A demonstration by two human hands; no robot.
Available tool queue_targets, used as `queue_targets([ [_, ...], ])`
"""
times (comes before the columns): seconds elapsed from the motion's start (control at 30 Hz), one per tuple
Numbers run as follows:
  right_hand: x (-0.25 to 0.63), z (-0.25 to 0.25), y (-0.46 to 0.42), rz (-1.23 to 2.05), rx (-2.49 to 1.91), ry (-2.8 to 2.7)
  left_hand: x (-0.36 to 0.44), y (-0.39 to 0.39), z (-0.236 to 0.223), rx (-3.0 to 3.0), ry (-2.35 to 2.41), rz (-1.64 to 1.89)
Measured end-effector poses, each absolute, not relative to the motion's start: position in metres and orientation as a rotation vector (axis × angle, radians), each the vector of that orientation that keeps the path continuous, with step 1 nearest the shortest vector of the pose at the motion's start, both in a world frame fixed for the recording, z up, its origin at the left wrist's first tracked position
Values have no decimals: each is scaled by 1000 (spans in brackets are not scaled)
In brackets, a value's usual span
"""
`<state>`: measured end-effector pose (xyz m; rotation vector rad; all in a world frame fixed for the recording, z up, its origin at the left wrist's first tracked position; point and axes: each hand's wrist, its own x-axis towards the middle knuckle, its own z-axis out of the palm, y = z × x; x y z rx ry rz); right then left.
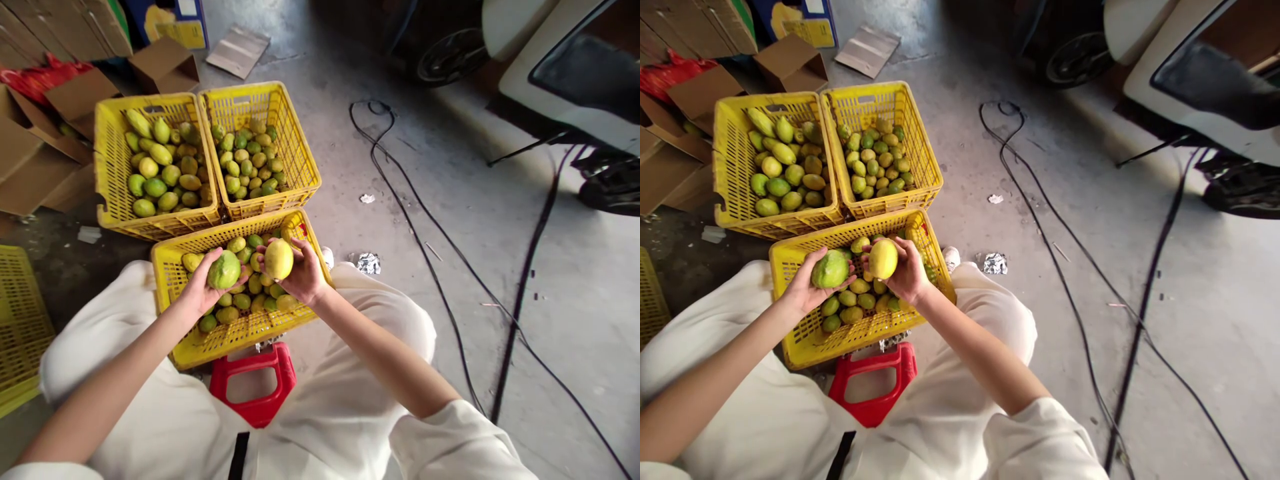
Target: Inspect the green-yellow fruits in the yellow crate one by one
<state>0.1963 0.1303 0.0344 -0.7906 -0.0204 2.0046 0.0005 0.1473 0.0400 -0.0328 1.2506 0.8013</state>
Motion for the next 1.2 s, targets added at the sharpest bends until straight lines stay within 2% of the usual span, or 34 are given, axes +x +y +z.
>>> queue_targets([
  [0.27, 197, 32, 130, 1957, -806, 121, 0, 150, 42, -115, 1264, 799],
  [0.53, 197, 29, 129, 1922, -753, -81, 1, 149, 37, -174, 1297, 786],
  [0.87, 199, 31, 130, 1997, -755, -62, 2, 150, 43, -88, 1272, 779],
  [1.2, 197, 28, 131, 1901, -776, -42, 6, 146, 44, -48, 1259, 865],
])
